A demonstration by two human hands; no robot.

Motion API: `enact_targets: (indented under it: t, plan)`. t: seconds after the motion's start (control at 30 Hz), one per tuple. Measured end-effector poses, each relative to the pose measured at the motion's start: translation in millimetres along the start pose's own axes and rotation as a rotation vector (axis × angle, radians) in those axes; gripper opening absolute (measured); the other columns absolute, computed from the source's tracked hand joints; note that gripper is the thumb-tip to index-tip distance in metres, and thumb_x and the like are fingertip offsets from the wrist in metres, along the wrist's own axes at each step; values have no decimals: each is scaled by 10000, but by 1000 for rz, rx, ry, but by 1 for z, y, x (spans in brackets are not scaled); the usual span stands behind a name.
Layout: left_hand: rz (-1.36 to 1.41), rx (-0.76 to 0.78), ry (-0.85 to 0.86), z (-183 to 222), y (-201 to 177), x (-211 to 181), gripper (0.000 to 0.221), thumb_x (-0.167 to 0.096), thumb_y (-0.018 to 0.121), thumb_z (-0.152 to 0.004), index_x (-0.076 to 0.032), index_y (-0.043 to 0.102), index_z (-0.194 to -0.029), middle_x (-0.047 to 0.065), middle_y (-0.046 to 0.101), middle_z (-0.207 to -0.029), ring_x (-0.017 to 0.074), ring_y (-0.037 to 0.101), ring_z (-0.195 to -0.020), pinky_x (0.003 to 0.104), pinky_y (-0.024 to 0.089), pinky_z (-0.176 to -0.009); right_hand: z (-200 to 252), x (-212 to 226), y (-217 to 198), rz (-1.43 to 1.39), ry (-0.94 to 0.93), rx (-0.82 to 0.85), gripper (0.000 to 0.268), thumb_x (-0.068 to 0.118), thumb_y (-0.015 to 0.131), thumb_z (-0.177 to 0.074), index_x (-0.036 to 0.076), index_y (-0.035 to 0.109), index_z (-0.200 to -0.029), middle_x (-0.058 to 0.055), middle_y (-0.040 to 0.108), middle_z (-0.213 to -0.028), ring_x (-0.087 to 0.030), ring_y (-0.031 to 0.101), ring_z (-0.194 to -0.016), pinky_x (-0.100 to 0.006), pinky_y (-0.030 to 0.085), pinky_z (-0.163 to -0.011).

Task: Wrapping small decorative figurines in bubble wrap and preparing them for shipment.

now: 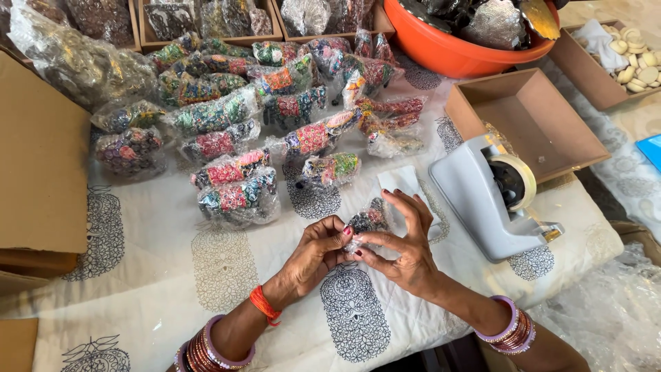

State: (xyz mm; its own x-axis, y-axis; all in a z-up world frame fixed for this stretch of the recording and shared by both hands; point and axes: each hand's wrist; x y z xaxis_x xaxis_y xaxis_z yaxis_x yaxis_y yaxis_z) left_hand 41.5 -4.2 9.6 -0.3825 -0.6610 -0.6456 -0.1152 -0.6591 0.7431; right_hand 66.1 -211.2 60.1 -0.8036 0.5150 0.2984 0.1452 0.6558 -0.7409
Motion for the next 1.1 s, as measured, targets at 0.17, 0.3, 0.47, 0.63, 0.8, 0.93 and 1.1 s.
enact_targets:
  t: [0.17,0.3,0.47,0.63,0.8,0.93,1.1]
  plan:
    - [-42,-5,5,2,3,-1,102,-136,620,-1016,-50,603,-962,45,682,-942,146,691,-864,342,610,-820,1,1,-1,-51,25,-4,264,324,877,-776,236,790,-1010,-118,390,-1524,-387,281,-1461,-525,250,-1222]
    - [-53,13,15,2,1,2,91,-126,617,-1016,-49,603,-968,34,671,-948,135,682,-862,336,604,-807,-3,5,-6,-56,38,23,420,355,882,-748,203,723,-1105,-143,347,-1538,-411,262,-1465,-546,253,-1218]
    - [-75,59,21,2,0,5,61,-89,614,-1006,-37,605,-976,31,655,-950,135,685,-873,352,617,-822,-3,-15,-7,-394,252,200,645,400,878,-753,141,600,-1275,-155,296,-1579,-354,295,-1477,-496,318,-1171]
    - [-92,68,19,1,1,6,61,-89,616,-1004,-37,603,-975,31,653,-944,139,686,-857,361,621,-804,-8,-15,-12,-514,283,304,643,410,847,-794,131,595,-1316,-148,286,-1609,-327,287,-1505,-474,321,-1179]
    - [-85,60,24,0,-1,8,90,-105,631,-1008,-38,593,-960,29,649,-931,133,681,-861,376,636,-821,-5,-21,-12,-690,316,368,580,401,782,-845,151,641,-1349,-136,304,-1619,-324,282,-1521,-468,336,-1205]
    - [-122,48,9,2,3,5,101,-123,629,-1005,-37,600,-961,53,673,-945,140,687,-877,374,632,-828,-6,-19,-13,-494,268,322,534,365,789,-841,149,664,-1313,-128,317,-1629,-328,260,-1539,-478,298,-1206]
    - [-153,121,34,2,2,6,68,-106,618,-1008,-42,596,-997,56,689,-1015,144,686,-925,368,614,-883,-19,-16,-17,-645,395,337,667,383,816,-812,201,561,-1401,-139,266,-1645,-355,244,-1542,-508,304,-1193]
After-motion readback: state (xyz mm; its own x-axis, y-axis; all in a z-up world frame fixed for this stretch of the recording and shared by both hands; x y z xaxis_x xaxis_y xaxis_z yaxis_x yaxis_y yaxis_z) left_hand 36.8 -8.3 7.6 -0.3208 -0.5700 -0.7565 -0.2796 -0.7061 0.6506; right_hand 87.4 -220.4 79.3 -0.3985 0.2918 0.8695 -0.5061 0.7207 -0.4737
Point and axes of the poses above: each hand's wrist, its own z-axis away from the middle knuckle, its own y-axis out of the palm, x = y × z
